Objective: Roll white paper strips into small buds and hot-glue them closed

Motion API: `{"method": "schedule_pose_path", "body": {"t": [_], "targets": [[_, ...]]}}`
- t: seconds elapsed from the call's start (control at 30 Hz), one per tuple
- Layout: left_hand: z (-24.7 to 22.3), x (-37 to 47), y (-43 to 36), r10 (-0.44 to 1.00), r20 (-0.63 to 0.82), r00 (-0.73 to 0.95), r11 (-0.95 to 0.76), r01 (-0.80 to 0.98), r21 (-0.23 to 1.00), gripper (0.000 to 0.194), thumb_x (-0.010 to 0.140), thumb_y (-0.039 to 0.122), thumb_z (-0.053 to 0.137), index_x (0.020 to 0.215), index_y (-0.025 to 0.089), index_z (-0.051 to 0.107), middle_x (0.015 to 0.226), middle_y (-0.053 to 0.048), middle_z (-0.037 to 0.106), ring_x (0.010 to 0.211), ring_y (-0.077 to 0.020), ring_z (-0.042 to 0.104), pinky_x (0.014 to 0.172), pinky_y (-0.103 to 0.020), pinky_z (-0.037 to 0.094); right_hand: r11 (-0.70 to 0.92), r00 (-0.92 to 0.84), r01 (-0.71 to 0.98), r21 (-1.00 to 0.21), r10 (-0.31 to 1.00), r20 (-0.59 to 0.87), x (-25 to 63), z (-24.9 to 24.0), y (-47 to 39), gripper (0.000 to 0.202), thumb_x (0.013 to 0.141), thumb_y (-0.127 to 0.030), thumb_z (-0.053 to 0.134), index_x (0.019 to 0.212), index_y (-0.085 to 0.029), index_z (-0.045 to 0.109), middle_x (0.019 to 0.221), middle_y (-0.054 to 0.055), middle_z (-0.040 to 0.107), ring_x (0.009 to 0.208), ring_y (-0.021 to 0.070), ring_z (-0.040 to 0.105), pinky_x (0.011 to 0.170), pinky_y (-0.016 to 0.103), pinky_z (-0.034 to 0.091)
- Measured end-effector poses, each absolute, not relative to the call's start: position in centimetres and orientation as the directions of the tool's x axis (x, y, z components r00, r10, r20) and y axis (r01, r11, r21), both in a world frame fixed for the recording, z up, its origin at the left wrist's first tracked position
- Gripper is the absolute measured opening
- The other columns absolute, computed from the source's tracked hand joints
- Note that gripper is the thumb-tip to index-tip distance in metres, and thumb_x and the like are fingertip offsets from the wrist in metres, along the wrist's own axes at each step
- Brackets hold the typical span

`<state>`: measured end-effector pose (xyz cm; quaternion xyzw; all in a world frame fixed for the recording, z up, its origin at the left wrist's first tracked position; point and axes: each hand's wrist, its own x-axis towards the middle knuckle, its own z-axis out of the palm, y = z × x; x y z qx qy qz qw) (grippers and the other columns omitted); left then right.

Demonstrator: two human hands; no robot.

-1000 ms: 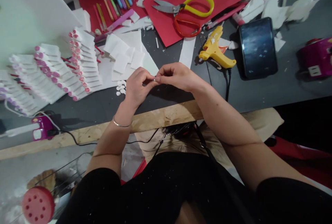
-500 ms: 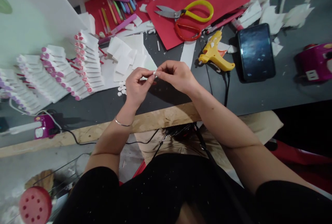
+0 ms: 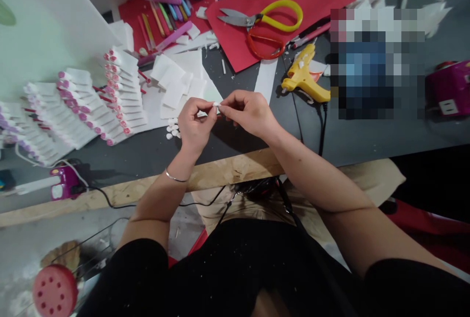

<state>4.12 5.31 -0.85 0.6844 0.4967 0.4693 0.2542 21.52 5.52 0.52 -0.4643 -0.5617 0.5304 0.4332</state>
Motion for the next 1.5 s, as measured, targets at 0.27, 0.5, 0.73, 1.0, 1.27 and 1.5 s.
{"method": "schedule_pose_path", "body": {"t": [0.27,0.5,0.73,1.0,1.27,1.5], "targets": [[-0.4,4.5,5.4,0.742,0.641,0.197,-0.570,0.689,0.448,0.009,0.098,0.025,0.060,0.094,0.020,0.067,0.088,-0.003,0.065,0.082,-0.0127,0.062,0.063,-0.022,0.051,-0.107,-0.142,-0.072,-0.992,0.985,-0.096,20.6,0.0,5.6,0.025,0.087,-0.037,0.076,0.089,-0.012,0.071,0.069,-0.001,0.064,0.052,0.0052,0.049,0.050,0.020,0.041],[-0.1,4.6,5.3,0.761,0.586,0.279,-0.602,0.642,0.475,0.018,0.103,0.032,0.056,0.102,0.020,0.070,0.094,-0.004,0.068,0.088,-0.0140,0.064,0.074,-0.026,0.054,-0.099,-0.180,-0.095,-0.991,0.980,-0.081,21.8,0.0,6.4,0.041,0.081,-0.052,0.080,0.088,-0.012,0.071,0.065,-0.002,0.062,0.051,0.0044,0.046,0.048,0.019,0.039],[0.3,3.6,5.8,0.839,0.477,0.260,-0.542,0.461,0.703,0.030,0.097,0.051,0.063,0.103,0.024,0.074,0.097,-0.004,0.070,0.086,-0.0140,0.066,0.064,-0.024,0.055,-0.198,-0.423,-0.182,-0.963,0.900,-0.105,22.6,1.1,6.6,0.031,0.079,-0.040,0.084,0.081,-0.012,0.069,0.067,-0.001,0.066,0.055,0.0032,0.049,0.047,0.015,0.040],[0.5,2.9,6.3,0.762,0.552,0.340,-0.635,0.561,0.531,0.028,0.098,0.048,0.063,0.095,0.023,0.075,0.089,-0.002,0.070,0.083,-0.0141,0.064,0.072,-0.027,0.052,-0.368,-0.422,-0.164,-0.915,0.865,-0.272,22.4,2.0,6.7,0.022,0.082,-0.019,0.082,0.073,-0.012,0.064,0.063,-0.003,0.063,0.049,0.0019,0.047,0.041,0.013,0.037],[-0.1,2.9,6.1,0.743,0.501,0.443,-0.645,0.673,0.362,0.030,0.107,0.040,0.044,0.104,0.020,0.067,0.101,-0.008,0.068,0.097,-0.0182,0.064,0.086,-0.032,0.053,-0.112,-0.313,0.287,-0.951,0.928,-0.204,23.3,3.8,6.0,0.013,0.093,-0.022,0.066,0.086,-0.013,0.068,0.079,0.003,0.070,0.062,0.0091,0.058,0.061,0.024,0.050],[-0.4,2.9,6.3,0.734,0.540,0.411,-0.656,0.634,0.409,0.023,0.106,0.037,0.048,0.105,0.022,0.065,0.100,-0.007,0.067,0.094,-0.0172,0.064,0.084,-0.031,0.053,-0.240,0.385,0.880,-0.411,0.866,0.318,37.4,5.0,2.9,0.066,0.084,-0.051,0.075,0.134,-0.012,0.057,0.133,0.023,0.060,0.128,0.0371,0.051,0.109,0.057,0.038]]}}
